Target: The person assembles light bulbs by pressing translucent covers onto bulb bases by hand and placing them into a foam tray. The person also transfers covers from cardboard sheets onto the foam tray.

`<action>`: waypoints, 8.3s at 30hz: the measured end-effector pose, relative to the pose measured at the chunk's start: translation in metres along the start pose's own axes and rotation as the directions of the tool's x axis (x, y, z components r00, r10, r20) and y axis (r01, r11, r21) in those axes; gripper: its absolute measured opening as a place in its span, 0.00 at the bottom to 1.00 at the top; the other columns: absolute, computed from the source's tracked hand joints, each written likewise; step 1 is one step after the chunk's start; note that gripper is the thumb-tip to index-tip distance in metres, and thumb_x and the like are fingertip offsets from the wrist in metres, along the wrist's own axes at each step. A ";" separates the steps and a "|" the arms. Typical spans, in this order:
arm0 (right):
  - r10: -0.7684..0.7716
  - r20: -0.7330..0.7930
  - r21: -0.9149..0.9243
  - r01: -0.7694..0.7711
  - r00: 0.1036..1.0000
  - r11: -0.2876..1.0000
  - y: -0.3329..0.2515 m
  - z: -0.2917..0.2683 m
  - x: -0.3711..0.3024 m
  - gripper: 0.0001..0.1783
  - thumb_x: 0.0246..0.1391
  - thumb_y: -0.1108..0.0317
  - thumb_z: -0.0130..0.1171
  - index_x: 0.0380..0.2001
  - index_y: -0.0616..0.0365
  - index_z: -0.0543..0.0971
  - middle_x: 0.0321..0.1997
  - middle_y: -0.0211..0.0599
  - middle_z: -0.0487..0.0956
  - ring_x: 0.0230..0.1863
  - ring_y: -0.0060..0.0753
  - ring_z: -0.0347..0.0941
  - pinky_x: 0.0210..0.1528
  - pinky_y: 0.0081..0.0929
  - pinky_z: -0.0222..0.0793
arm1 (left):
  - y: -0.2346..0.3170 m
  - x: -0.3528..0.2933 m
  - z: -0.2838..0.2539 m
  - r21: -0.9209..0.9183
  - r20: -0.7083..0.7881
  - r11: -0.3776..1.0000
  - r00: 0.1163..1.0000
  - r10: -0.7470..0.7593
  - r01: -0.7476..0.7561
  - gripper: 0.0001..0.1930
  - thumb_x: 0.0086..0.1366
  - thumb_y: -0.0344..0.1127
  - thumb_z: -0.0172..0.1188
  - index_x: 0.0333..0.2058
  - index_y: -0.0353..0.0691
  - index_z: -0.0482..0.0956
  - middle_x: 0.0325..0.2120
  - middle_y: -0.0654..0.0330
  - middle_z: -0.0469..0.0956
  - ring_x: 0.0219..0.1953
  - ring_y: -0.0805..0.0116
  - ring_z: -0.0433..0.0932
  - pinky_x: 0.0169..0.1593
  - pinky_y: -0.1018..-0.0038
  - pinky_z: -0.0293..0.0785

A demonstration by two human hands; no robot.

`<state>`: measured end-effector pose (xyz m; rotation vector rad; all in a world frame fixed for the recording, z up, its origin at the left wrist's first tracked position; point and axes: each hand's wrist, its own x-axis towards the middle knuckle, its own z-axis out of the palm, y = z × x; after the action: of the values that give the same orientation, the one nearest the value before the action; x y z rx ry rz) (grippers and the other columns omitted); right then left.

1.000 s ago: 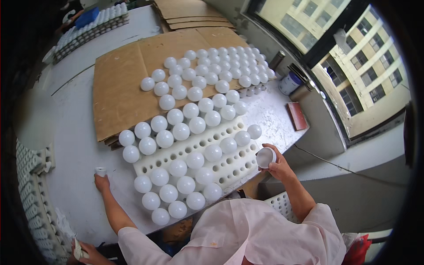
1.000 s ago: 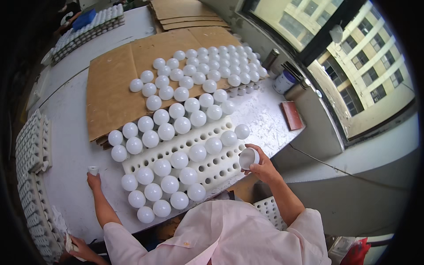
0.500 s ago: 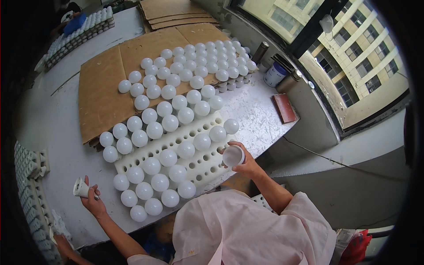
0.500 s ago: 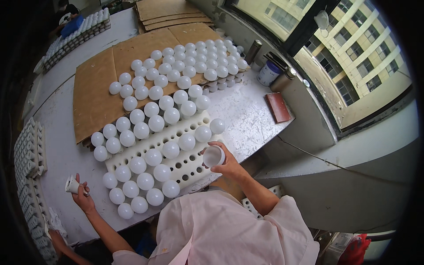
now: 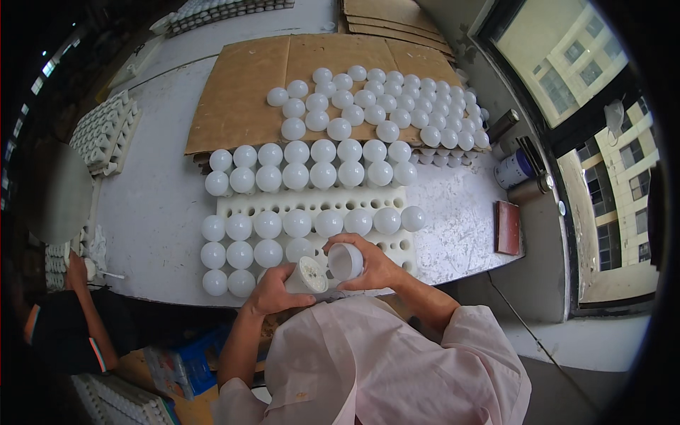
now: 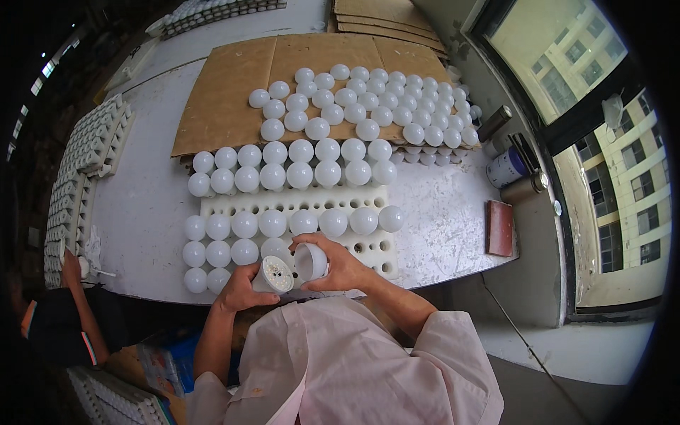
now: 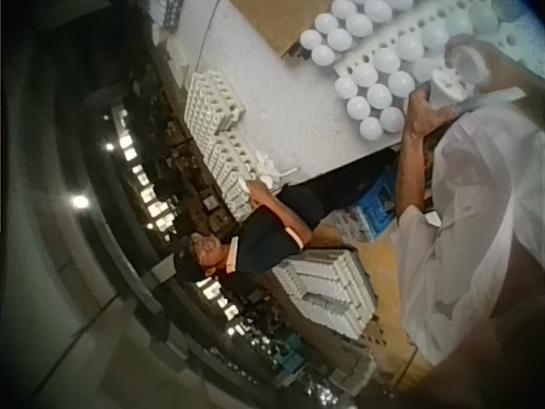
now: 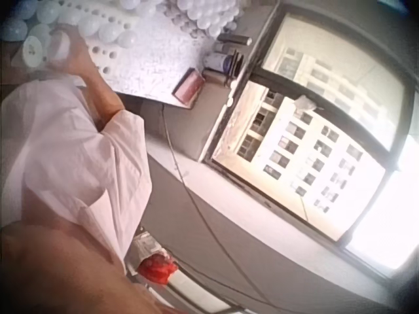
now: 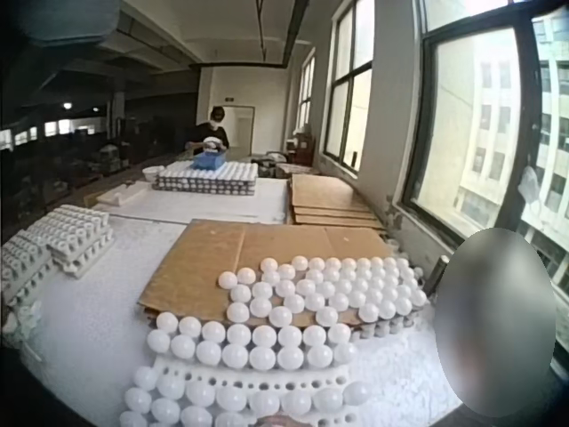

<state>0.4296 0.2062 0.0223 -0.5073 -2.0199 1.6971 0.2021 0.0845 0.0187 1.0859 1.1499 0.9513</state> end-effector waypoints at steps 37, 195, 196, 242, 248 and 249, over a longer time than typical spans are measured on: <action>-0.310 0.142 -0.323 0.340 0.940 0.883 -0.002 0.038 0.015 0.40 0.32 0.69 0.72 0.53 0.60 0.67 0.48 0.45 0.71 0.48 0.49 0.69 0.50 0.40 0.67 | 0.019 0.001 0.014 0.327 -0.097 0.939 0.992 -0.076 0.104 0.24 0.49 0.46 0.69 0.36 0.28 0.80 0.28 0.54 0.82 0.29 0.70 0.80 0.36 0.74 0.75; -0.048 0.042 -0.001 0.048 0.998 0.999 0.004 0.011 0.022 0.44 0.31 0.67 0.75 0.55 0.52 0.66 0.53 0.34 0.72 0.59 0.35 0.65 0.62 0.34 0.58 | -0.001 -0.020 -0.004 -0.069 -0.099 0.998 0.995 -0.017 0.010 0.24 0.47 0.34 0.70 0.44 0.32 0.77 0.39 0.57 0.79 0.42 0.70 0.76 0.48 0.72 0.71; -0.068 0.064 -0.020 0.069 0.996 0.997 0.006 0.011 0.021 0.44 0.31 0.66 0.75 0.55 0.52 0.66 0.54 0.34 0.72 0.58 0.36 0.65 0.61 0.35 0.59 | 0.002 -0.018 -0.001 -0.045 -0.093 0.999 0.996 0.004 -0.008 0.24 0.47 0.35 0.71 0.44 0.33 0.77 0.38 0.58 0.79 0.42 0.70 0.76 0.49 0.72 0.71; -0.400 0.160 -0.148 0.423 0.902 0.894 -0.001 0.051 0.019 0.31 0.29 0.73 0.72 0.42 0.60 0.72 0.43 0.42 0.71 0.45 0.43 0.70 0.44 0.34 0.71 | 0.014 -0.014 0.008 0.094 0.016 0.991 0.995 -0.093 0.092 0.22 0.44 0.40 0.73 0.33 0.28 0.79 0.23 0.58 0.80 0.27 0.74 0.78 0.32 0.77 0.74; -0.394 0.129 -0.110 0.408 0.910 0.907 0.002 0.042 0.012 0.31 0.30 0.73 0.71 0.42 0.58 0.70 0.43 0.41 0.70 0.45 0.41 0.69 0.47 0.33 0.69 | 0.018 -0.005 0.018 -0.032 0.073 0.984 0.983 -0.170 0.173 0.18 0.49 0.37 0.71 0.33 0.28 0.79 0.23 0.57 0.79 0.21 0.74 0.78 0.25 0.78 0.74; -0.391 0.123 -0.116 0.405 0.912 0.907 0.003 0.039 0.012 0.31 0.30 0.73 0.71 0.42 0.58 0.70 0.43 0.41 0.70 0.45 0.41 0.69 0.47 0.33 0.69 | 0.015 0.001 0.017 -0.057 0.095 0.983 0.981 -0.169 0.175 0.19 0.50 0.36 0.70 0.35 0.27 0.77 0.25 0.56 0.79 0.21 0.73 0.78 0.24 0.78 0.74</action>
<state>0.3977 0.1811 0.0155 -0.0420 -2.1413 1.3615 0.2190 0.0857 0.0343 0.9508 1.1120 0.7915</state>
